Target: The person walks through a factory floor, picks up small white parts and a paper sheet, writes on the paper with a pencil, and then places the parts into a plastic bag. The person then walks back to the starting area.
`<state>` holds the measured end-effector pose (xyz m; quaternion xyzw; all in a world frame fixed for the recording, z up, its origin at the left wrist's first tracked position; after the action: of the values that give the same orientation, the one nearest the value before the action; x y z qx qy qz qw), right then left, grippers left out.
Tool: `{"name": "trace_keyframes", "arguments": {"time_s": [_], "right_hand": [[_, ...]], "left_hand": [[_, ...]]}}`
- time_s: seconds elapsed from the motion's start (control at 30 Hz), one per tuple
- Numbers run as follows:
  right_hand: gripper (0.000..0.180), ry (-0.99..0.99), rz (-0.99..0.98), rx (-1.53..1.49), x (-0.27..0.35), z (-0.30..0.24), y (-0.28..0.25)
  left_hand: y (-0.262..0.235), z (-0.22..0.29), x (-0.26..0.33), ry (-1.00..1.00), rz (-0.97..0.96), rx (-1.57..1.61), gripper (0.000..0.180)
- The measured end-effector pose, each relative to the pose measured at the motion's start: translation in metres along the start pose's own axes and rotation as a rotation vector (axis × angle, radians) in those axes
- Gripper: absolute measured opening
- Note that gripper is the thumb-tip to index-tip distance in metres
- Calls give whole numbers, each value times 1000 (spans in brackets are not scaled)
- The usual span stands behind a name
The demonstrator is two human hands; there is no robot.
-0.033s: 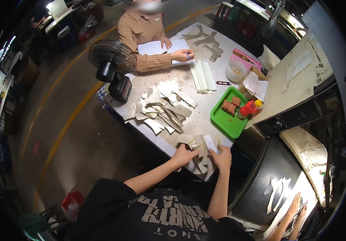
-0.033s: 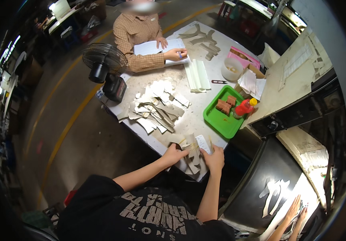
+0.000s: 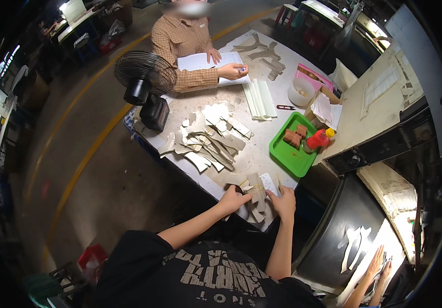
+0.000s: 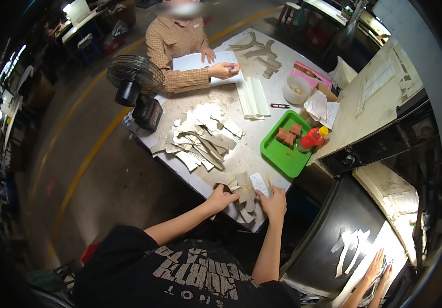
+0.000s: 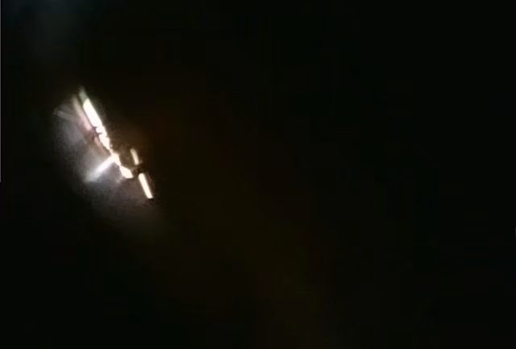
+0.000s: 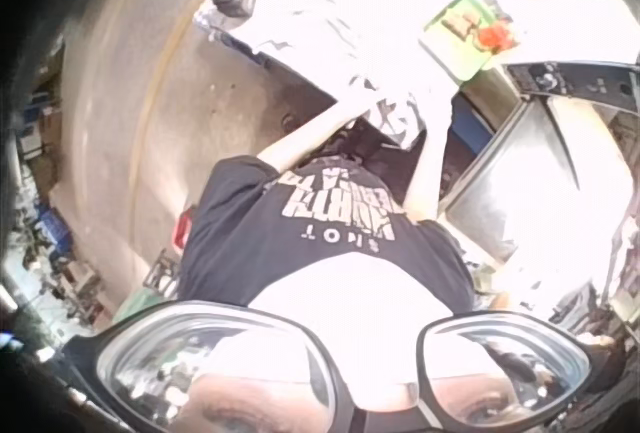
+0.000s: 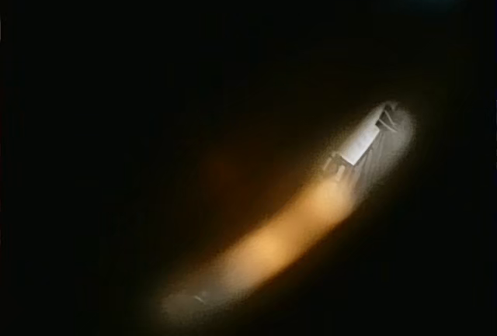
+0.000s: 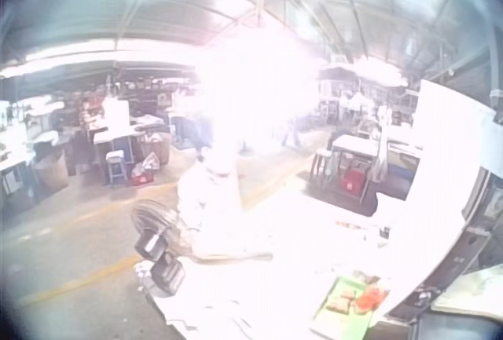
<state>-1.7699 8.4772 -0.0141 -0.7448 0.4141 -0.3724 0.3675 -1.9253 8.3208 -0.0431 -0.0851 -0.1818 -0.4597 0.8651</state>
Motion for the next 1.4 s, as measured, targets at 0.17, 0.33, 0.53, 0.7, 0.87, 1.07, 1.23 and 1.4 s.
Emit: {"name": "trace_keyframes", "arguments": {"time_s": [0.17,0.33,0.53,0.7,0.87,1.07,1.23,1.4], "right_hand": [[65,61,22,88,4,-4,14],[63,72,201,33,11,-17,40],[71,138,172,-13,-6,21,69],[46,190,-84,-697,29,-5,69],[55,-204,-614,-1227,122,-188,34],[76,-728,-1146,-775,203,-431,101],[62,-942,-1352,-355,316,-576,194],[60,-1455,-1473,-246,391,-671,277]], "left_hand": [[-44,4,33,-35,-271,331,43],[-127,31,99,-83,-590,825,63],[-267,26,196,42,-411,1044,81],[-362,7,286,321,-234,1004,92],[-447,-65,334,468,38,901,100],[-488,-57,388,599,298,1059,100],[-533,-60,405,778,413,1101,90],[-602,-59,448,801,715,1084,90]]}}
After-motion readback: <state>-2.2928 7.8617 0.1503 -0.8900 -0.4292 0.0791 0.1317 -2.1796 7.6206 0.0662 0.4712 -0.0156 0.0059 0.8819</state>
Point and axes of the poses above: each hand's wrist, its own x-axis away from the middle knuckle, its own y-axis out of the palm, z = x × y, the point moved 1 cm from there along -x, towards the middle knuckle, and after that the axes turned 7 degrees about y, right-handed, at the moved point
